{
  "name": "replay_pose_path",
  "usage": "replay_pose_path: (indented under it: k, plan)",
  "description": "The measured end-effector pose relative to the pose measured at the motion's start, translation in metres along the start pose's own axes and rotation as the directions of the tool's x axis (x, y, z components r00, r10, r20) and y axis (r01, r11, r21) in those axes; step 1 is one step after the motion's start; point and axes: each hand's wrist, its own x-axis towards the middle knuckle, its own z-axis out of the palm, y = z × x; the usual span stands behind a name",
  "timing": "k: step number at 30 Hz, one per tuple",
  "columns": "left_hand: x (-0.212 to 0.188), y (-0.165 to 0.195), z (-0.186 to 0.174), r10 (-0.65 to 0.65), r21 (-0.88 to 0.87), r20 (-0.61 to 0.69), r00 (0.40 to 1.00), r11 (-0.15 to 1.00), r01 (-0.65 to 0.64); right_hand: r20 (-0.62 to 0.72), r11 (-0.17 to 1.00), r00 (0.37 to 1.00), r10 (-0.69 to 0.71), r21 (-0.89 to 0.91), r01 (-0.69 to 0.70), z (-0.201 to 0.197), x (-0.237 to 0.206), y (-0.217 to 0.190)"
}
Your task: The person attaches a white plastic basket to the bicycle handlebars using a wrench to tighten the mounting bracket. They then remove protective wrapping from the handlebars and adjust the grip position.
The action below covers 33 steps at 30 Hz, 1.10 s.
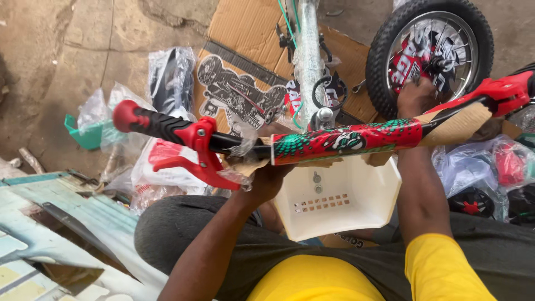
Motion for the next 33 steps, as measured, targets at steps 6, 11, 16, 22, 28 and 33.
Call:
replay_pose_path:
  k: [6, 11, 16, 22, 28, 33]
  plan:
    - [0.012, 0.009, -0.011, -0.047, -0.201, -0.042, 0.998, 0.979, 0.038, -0.036, 0.962, 0.994, -0.103, -0.259, 0.091, 0.010, -0.006, -0.010]
    - [-0.012, -0.012, -0.002, 0.020, 0.096, -0.009, 1.000, 0.995, -0.020, 0.353, 0.532, 0.935, 0.032, -0.798, 0.283, 0.016, 0.061, -0.032]
    - [-0.051, -0.045, 0.022, -0.078, 0.069, -0.040, 0.996, 0.994, 0.080, 0.328, 0.700, 0.945, 0.010, -0.677, 0.228, 0.003, 0.109, -0.026]
    - [-0.050, -0.040, 0.016, -0.074, -0.005, 0.001, 0.997, 0.997, 0.074, 0.163, 0.746, 0.982, 0.096, -0.665, 0.037, -0.068, 0.086, 0.065]
    - [0.006, 0.006, -0.013, -0.019, -0.273, -0.062, 0.998, 0.962, 0.002, -0.026, 0.772, 0.974, 0.226, -0.605, -0.195, -0.120, 0.060, 0.127]
    - [0.021, 0.027, -0.023, -0.019, -0.146, -0.067, 0.998, 0.989, 0.009, -0.243, 0.597, 0.828, 0.505, -0.595, -0.538, -0.159, 0.002, 0.160]
